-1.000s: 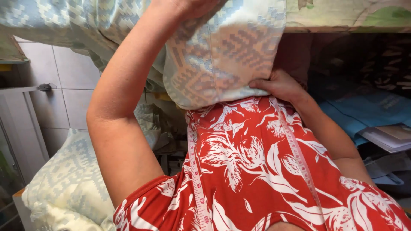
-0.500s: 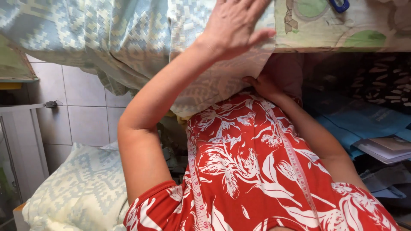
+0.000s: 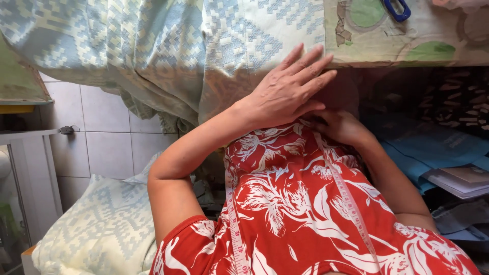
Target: Measuring and marking fabric with a tape measure and template, then stuffing the fabric into a yellow cover.
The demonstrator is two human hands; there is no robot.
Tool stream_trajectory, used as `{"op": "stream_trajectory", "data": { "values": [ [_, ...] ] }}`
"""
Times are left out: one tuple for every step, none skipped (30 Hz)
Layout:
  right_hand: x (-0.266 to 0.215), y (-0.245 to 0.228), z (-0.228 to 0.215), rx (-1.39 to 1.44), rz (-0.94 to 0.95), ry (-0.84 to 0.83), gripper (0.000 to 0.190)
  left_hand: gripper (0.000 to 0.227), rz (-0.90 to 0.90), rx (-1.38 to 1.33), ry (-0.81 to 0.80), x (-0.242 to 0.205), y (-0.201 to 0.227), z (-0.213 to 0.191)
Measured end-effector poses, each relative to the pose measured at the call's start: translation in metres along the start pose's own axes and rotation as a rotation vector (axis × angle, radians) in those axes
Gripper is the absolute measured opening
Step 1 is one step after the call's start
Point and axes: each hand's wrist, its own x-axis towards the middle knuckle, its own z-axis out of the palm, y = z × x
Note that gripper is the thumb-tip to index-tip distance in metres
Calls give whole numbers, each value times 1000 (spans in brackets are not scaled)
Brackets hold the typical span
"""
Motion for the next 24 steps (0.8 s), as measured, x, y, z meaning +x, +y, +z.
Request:
{"op": "stream_trajectory", "data": {
  "values": [
    [1,-2,-6,-63,12,48,33,57,0,-164,106,1,3,-4],
    [2,-4,-12,-126,23,95,29,40,2,-329,212,1,5,-7],
    [-7,-24,-28,-125,26,97,29,40,5,-330,211,3,8,-9],
    [-17,-44,-43,-50,-122,182,22,37,-23,-509,214,4,10,-11],
    [-27,-64,-59,25,-269,265,15,35,-52,-690,217,4,13,-13],
    [-37,-87,-76,26,-268,265,15,35,-52,-691,216,9,11,-22],
    [-49,-110,-92,93,-372,341,8,53,-168,-896,32,13,11,-30],
    [-60,-133,-108,160,-476,418,2,71,-279,-1094,-162,17,10,-39],
    [-64,-132,-114,157,-477,419,2,71,-277,-1093,-159,16,10,-43],
    [-67,-132,-121,54,-412,636,4,50,-279,-1336,-145,15,10,-48],
    [-71,-132,-126,-48,-344,848,9,31,-282,-1582,-132,14,11,-52],
    [-68,-118,-131,-48,-342,847,9,31,-282,-1583,-133,9,3,-59],
    [-66,-104,-136,16,-335,914,7,29,-264,-1391,-45,3,-5,-66],
    [-62,-91,-139,81,-327,980,6,27,-245,-1197,38,-4,-12,-73],
    [-64,-81,-139,83,-330,975,6,27,-251,-1197,41,-10,-17,-77],
    [-65,-71,-139,104,-291,955,6,25,-310,-1106,82,-17,-21,-82],
    [-68,-61,-139,125,-248,933,6,25,-367,-1018,121,-24,-25,-85],
    [-69,-49,-139,125,-247,927,6,25,-372,-1022,123,-30,-30,-89],
    [-71,-38,-137,144,-196,907,3,18,-379,-916,131,-36,-33,-91],
    [-75,-27,-135,162,-145,887,3,16,-384,-810,137,-42,-36,-94],
    [-78,-29,-138,162,-144,889,3,16,-382,-811,136,-44,-38,-96],
    [-82,-31,-141,-38,-114,881,8,16,-373,-722,182,-46,-39,-98],
    [-87,-32,-145,-234,-85,862,14,16,-364,-635,228,-48,-40,-100],
    [-81,-53,-149,-235,-84,860,14,16,-365,-637,229,-41,-37,-92]
  ]
}}
